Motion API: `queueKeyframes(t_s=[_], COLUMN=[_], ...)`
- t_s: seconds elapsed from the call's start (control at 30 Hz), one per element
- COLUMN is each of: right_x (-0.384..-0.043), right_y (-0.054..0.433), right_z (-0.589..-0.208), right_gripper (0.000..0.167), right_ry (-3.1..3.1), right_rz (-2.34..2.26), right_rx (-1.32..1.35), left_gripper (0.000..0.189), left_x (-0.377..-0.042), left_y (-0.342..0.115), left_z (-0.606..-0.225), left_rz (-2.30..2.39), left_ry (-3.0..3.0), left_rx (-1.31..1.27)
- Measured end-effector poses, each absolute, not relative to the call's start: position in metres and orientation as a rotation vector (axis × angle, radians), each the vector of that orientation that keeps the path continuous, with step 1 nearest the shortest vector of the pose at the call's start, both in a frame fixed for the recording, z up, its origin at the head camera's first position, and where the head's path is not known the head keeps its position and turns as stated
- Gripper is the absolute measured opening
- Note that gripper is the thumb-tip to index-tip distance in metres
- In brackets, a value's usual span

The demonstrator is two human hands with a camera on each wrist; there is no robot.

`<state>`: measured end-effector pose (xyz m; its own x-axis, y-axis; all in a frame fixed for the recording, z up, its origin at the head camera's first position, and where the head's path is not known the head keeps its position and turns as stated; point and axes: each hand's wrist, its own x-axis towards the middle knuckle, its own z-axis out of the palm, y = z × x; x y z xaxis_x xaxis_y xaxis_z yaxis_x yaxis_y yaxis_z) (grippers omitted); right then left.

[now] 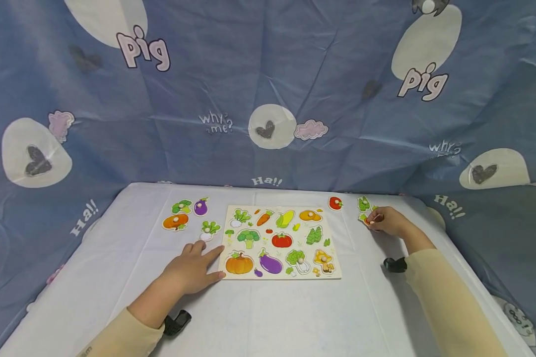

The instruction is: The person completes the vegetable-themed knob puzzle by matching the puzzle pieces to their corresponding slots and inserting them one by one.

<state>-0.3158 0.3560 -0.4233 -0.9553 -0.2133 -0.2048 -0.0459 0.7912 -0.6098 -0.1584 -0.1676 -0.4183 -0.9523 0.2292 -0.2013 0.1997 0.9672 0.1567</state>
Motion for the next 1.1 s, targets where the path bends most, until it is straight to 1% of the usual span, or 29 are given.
queueKeyframes(t_s=[0.13,0.33,0.53,0.8,0.9,1.1], right_x=[-0.313,-0.307,-0.3,-0.29,-0.286,-0.28], right_y=[0.353,0.345,0.333,0.318,0.312,0.297], right_z=[-0.423,-0.419,-0.413,-0.408,-0.404,-0.396], right_gripper=[0.015,0.013,0.012,0.005,0.006,0.01], right_ry=[2.709,2.703,2.7,2.736,2.736,2.703], right_rz=[-0.877,-0.845,-0.893,-0.922,-0.937,-0.983], right_rx=[-0.2,-0.214,-0.364,-0.531,-0.593,-0.615], left_gripper=[0.072,0.072,0.072,0.072,0.071,0.072], left_x=[-0.158,-0.158,-0.159,-0.158,-0.157,-0.158], left_y=[-0.168,-0.167,-0.168,-0.168,-0.168,-0.167], left_z=[-0.42,-0.418,-0.419,-0.419,-0.418,-0.417], left_rz=[0.198,0.199,0.197,0.191,0.2,0.201], left_ry=[2.899,2.895,2.893,2.894,2.891,2.895], left_rx=[0.312,0.314,0.307,0.317,0.312,0.318])
